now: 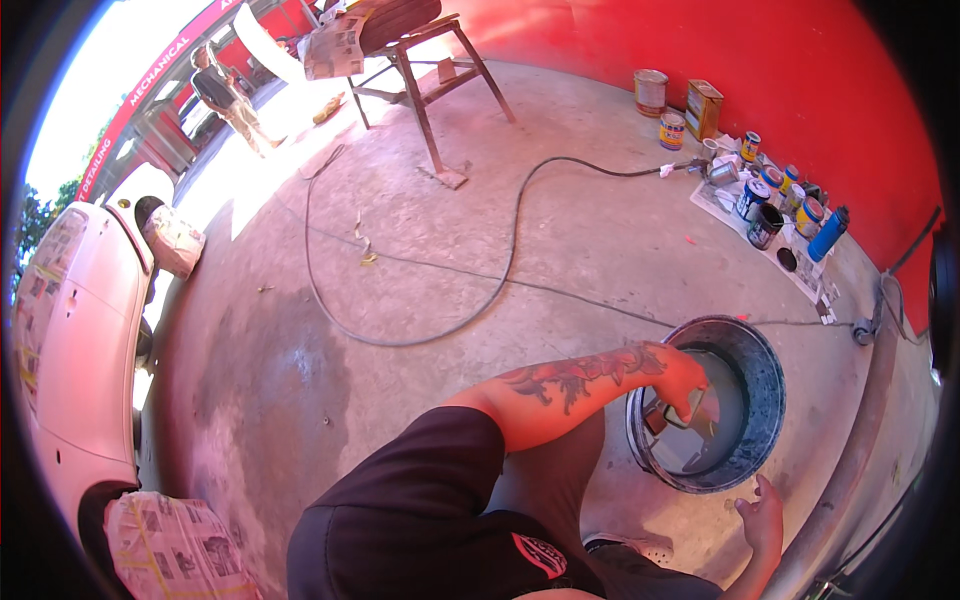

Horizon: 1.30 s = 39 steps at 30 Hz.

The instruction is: Sand a white automotive body part using a sanding block and water.

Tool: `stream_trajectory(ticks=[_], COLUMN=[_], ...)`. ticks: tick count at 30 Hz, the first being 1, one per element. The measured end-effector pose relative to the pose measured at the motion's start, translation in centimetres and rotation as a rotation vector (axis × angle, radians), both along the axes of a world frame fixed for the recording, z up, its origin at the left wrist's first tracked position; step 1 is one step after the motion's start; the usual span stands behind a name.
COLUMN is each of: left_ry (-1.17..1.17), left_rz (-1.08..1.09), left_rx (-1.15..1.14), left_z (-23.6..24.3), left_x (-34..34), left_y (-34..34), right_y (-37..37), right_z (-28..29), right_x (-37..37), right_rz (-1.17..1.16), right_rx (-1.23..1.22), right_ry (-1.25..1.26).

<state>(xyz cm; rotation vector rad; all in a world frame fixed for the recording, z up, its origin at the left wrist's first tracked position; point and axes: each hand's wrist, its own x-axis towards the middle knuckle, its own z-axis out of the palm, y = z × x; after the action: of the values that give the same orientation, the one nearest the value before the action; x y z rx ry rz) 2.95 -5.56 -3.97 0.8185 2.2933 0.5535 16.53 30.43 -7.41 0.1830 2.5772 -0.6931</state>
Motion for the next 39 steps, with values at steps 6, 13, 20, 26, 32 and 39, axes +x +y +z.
stream_trajectory(ticks=[6, 13, 20, 26, 32, 39], left_ry=[0.004, -0.009, 0.023, -0.02, 0.028, 0.021], left_rz=[-0.001, -0.001, -0.012, -0.022, -0.013, 0.023], left_rx=[-0.007, 0.0, 0.008, -0.048, -0.044, -0.029], left_z=[0.5, 0.8, -1.8, -0.5, -1.4, -1.5], left_x=[0.0, 0.1, -0.8, -0.5, -0.7, -0.6], left_y=[0.0, 0.0, 0.2, 0.2, 0.3, 0.1], right_y=[0.5, 1.0, 1.3, 1.2, 1.3, 1.0], right_z=[-0.6, -1.6, -1.9, -1.5, -1.5, -1.1], right_x=[0.0, 0.1, 0.1, 0.3, 0.4, 0.3], right_rz=[0.007, 0.043, 0.059, 0.058, 0.057, 0.035], right_rx=[-0.015, -0.009, -0.011, 0.003, 0.002, -0.013], right_ry=[0.009, 0.063, 0.071, 0.087, 0.098, 0.074])
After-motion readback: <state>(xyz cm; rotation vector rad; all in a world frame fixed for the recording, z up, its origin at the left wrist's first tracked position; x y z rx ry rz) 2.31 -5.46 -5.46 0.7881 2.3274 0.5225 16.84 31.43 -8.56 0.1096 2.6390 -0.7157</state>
